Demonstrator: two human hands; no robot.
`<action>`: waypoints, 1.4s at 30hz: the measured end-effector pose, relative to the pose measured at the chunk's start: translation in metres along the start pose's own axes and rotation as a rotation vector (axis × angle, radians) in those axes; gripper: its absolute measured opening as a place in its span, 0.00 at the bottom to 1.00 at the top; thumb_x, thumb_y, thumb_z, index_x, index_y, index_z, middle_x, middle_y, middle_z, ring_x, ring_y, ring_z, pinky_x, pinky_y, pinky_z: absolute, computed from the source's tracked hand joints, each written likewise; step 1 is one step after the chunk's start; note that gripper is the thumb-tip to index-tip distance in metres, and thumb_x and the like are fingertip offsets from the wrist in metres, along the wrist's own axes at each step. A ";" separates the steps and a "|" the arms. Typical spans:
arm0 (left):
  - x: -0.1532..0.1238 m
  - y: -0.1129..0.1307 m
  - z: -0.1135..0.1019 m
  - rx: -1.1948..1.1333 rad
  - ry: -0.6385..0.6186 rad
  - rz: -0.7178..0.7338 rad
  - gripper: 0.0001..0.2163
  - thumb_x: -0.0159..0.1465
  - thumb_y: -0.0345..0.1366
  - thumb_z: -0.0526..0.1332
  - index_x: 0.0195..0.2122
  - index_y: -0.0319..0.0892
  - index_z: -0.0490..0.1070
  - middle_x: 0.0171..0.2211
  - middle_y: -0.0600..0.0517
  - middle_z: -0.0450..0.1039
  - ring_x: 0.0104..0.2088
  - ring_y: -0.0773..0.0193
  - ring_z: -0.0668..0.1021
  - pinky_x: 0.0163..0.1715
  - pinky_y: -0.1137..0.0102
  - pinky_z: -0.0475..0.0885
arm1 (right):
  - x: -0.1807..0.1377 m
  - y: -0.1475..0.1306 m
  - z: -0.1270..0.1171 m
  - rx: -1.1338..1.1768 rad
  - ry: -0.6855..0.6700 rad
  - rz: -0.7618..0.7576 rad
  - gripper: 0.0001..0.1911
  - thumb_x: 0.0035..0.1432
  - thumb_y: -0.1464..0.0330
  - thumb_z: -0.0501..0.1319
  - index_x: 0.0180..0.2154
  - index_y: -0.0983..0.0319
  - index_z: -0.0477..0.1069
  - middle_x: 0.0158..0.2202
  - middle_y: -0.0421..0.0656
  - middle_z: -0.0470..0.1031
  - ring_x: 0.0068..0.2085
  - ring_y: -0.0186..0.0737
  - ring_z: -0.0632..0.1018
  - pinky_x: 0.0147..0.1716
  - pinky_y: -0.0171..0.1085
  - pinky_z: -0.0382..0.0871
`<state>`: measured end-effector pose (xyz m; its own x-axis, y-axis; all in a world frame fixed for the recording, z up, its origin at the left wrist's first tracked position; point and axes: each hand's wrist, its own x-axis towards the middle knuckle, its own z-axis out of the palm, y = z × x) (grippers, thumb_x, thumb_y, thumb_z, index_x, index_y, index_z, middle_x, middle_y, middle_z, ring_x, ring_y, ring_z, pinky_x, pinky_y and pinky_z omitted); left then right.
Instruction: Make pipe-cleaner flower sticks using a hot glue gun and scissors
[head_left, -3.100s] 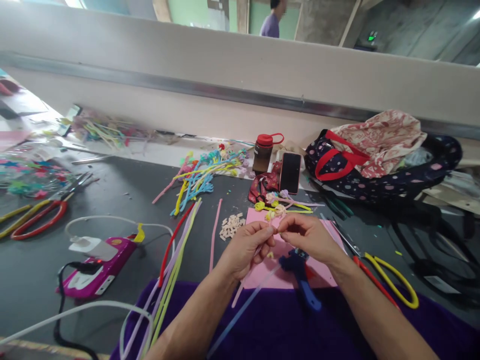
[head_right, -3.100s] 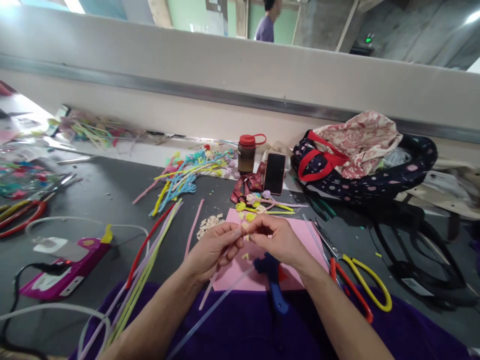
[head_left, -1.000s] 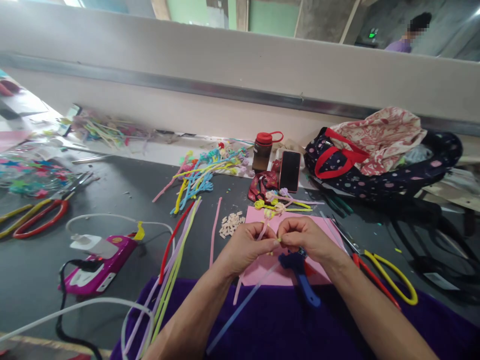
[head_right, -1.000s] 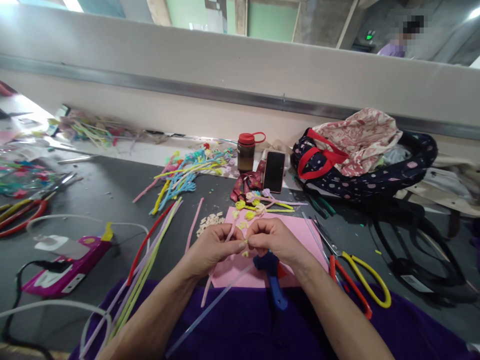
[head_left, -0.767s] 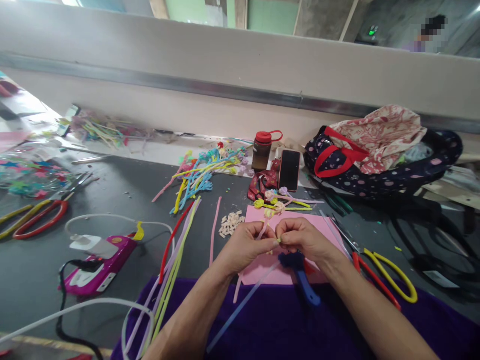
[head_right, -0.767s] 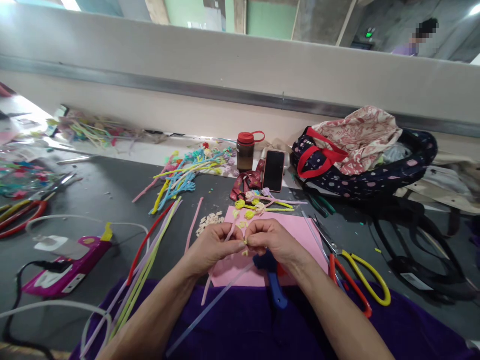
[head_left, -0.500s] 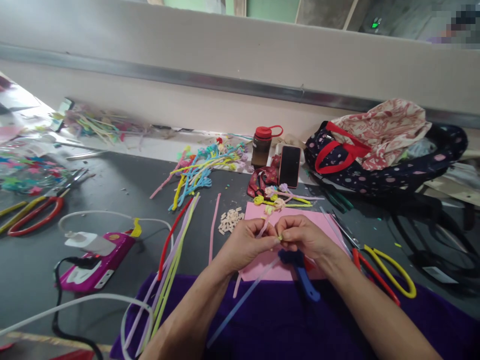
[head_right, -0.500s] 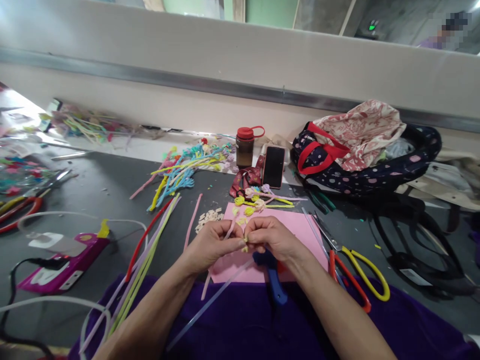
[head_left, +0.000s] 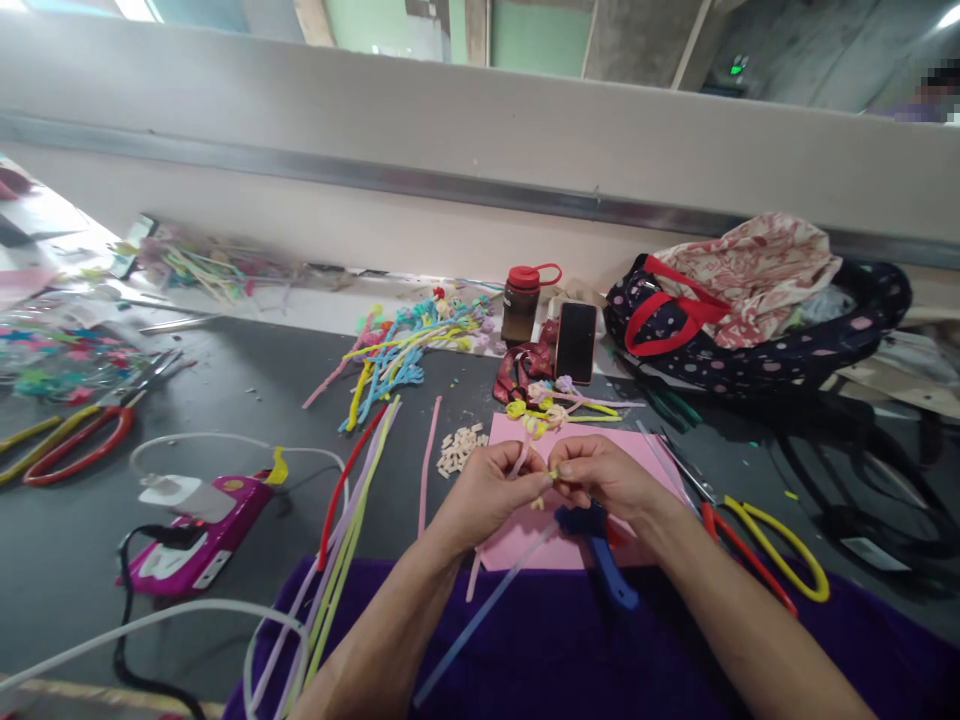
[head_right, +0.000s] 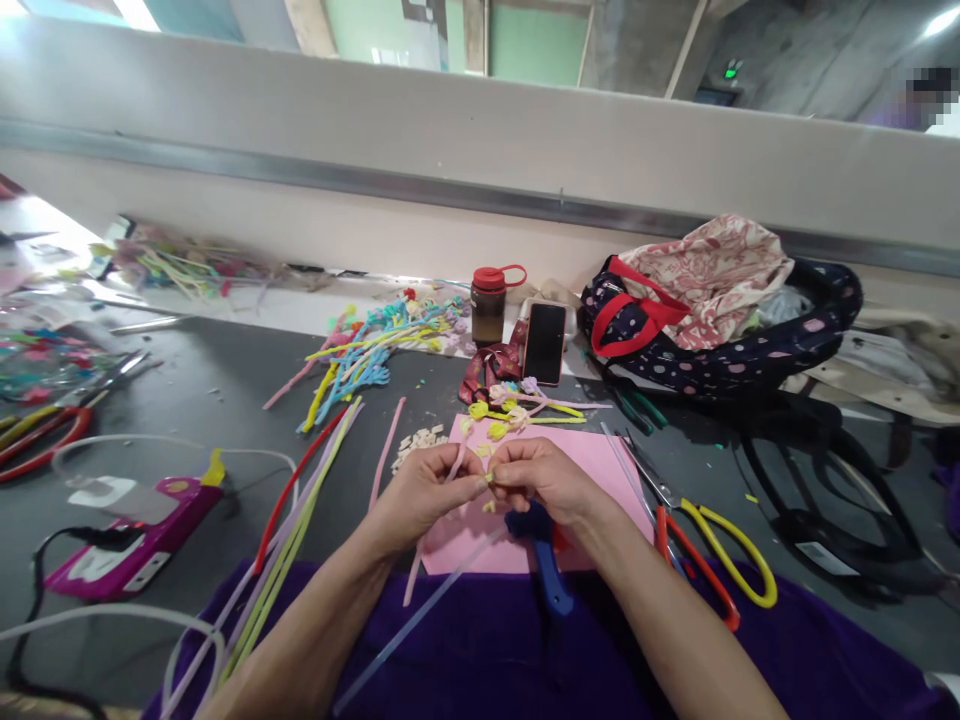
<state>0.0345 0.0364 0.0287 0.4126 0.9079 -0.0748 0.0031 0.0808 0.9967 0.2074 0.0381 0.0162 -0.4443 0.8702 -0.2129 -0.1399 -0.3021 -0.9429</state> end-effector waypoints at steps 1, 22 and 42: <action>0.000 0.001 0.000 -0.020 0.004 -0.013 0.05 0.51 0.33 0.64 0.23 0.38 0.69 0.18 0.57 0.67 0.19 0.74 0.66 0.21 0.77 0.59 | -0.001 -0.003 0.000 -0.026 0.014 -0.006 0.08 0.44 0.67 0.63 0.22 0.65 0.69 0.17 0.37 0.70 0.13 0.26 0.64 0.14 0.27 0.54; -0.004 0.002 -0.007 -0.411 -0.206 -0.237 0.12 0.48 0.37 0.67 0.22 0.39 0.64 0.14 0.60 0.61 0.11 0.80 0.52 0.12 0.78 0.41 | -0.016 -0.021 0.014 -0.303 0.135 -0.218 0.05 0.49 0.70 0.62 0.31 0.64 0.73 0.23 0.37 0.70 0.20 0.28 0.69 0.18 0.27 0.62; -0.002 0.009 -0.012 0.465 0.079 0.234 0.11 0.59 0.32 0.54 0.25 0.40 0.74 0.27 0.52 0.67 0.33 0.65 0.71 0.34 0.71 0.64 | 0.000 -0.006 -0.018 -1.393 0.225 -0.126 0.08 0.51 0.73 0.56 0.28 0.62 0.74 0.27 0.42 0.76 0.30 0.37 0.73 0.28 0.32 0.56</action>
<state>0.0227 0.0398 0.0372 0.3809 0.9095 0.1669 0.3304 -0.3024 0.8941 0.2240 0.0465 0.0170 -0.3279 0.9445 -0.0208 0.8655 0.2915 -0.4073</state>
